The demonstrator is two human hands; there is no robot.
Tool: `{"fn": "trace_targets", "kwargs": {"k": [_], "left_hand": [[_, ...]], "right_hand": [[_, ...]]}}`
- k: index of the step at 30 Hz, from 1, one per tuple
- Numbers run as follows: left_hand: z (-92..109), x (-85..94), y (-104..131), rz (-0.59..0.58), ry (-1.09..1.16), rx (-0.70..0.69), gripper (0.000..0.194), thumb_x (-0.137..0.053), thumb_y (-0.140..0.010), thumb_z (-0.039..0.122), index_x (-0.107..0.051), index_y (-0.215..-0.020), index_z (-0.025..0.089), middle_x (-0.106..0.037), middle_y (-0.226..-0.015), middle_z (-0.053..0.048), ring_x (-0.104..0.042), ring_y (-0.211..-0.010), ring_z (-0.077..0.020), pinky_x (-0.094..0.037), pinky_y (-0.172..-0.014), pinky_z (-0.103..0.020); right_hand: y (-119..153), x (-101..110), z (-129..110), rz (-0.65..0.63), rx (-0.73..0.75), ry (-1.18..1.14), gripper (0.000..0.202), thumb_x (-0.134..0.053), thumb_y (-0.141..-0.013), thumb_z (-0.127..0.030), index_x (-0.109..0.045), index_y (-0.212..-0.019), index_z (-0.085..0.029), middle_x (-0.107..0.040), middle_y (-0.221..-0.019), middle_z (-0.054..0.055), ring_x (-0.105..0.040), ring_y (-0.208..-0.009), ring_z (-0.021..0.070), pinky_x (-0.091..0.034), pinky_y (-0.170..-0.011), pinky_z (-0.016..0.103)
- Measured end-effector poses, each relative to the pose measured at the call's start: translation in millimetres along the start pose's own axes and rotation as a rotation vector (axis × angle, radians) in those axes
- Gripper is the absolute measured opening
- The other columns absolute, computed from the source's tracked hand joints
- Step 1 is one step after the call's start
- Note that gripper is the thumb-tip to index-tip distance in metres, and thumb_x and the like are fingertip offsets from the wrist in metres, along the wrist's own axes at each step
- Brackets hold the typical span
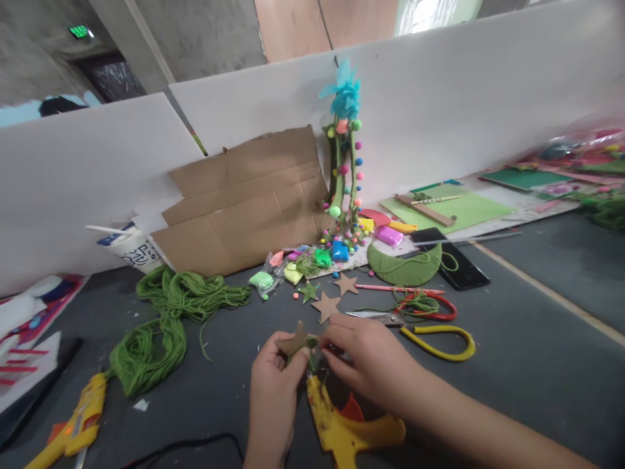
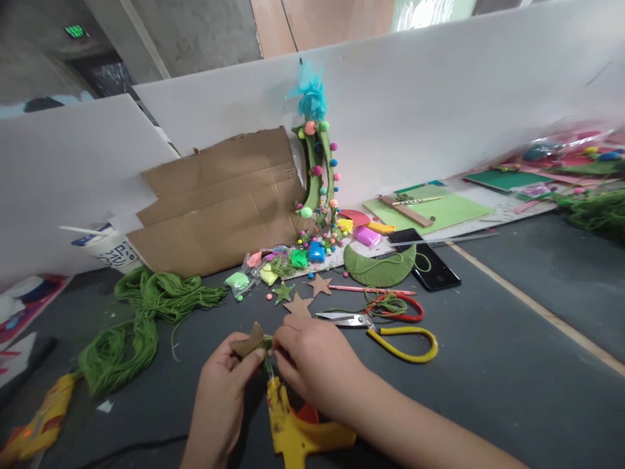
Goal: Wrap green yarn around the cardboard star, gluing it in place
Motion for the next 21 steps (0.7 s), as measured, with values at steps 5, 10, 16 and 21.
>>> {"fn": "trace_targets", "kwargs": {"k": [5, 10, 16, 21], "left_hand": [[2.2, -6.3, 2.1, -0.062, -0.072, 0.012, 0.010, -0.069, -0.065, 0.009, -0.063, -0.066, 0.016, -0.060, -0.060, 0.003, -0.049, -0.061, -0.0132, -0.039, -0.058, -0.021], [4.7, -10.9, 7.1, -0.086, -0.047, 0.056, 0.012, -0.065, -0.065, 0.006, -0.060, -0.064, 0.017, -0.057, -0.056, 0.006, -0.047, -0.056, -0.0112, -0.037, -0.054, -0.020], [-0.3, -17.5, 9.9, -0.164, 0.068, 0.146, 0.013, -0.064, -0.064, 0.009, -0.055, -0.066, 0.018, -0.059, -0.059, 0.004, -0.050, -0.057, -0.0117, -0.040, -0.056, -0.022], [-6.8, -23.6, 12.5, -0.233, 0.229, 0.199, 0.012, -0.064, -0.068, 0.008, -0.057, -0.072, 0.017, -0.065, -0.066, 0.001, -0.055, -0.062, -0.0122, -0.042, -0.062, -0.023]], "right_hand": [[-1.6, 6.3, 1.5, -0.021, 0.031, 0.047, 0.014, -0.049, -0.086, -0.013, -0.059, -0.078, -0.017, -0.057, -0.077, 0.004, -0.050, -0.071, 0.0176, -0.030, -0.062, 0.027], [-4.2, 10.3, 7.7, -0.043, -0.026, -0.061, 0.013, -0.051, -0.083, -0.013, -0.061, -0.076, -0.018, -0.057, -0.076, 0.003, -0.049, -0.071, 0.0166, -0.030, -0.064, 0.027], [-8.3, 4.8, 29.8, -0.108, -0.236, -0.409, 0.007, -0.058, -0.076, -0.017, -0.061, -0.070, -0.017, -0.055, -0.066, -0.001, -0.047, -0.061, 0.0125, -0.032, -0.056, 0.023], [-6.5, -18.8, 48.3, -0.211, -0.427, -0.777, 0.016, -0.064, -0.070, -0.031, -0.059, -0.069, -0.016, -0.051, -0.059, -0.003, -0.040, -0.051, 0.0086, -0.027, -0.048, 0.020]]}}
Point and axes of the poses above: each hand's wrist, its own y-axis away from the middle knuckle, its own x-axis out of the back of the hand, z = x × y, the point moved 8 cm from there along -y, towards the middle knuckle
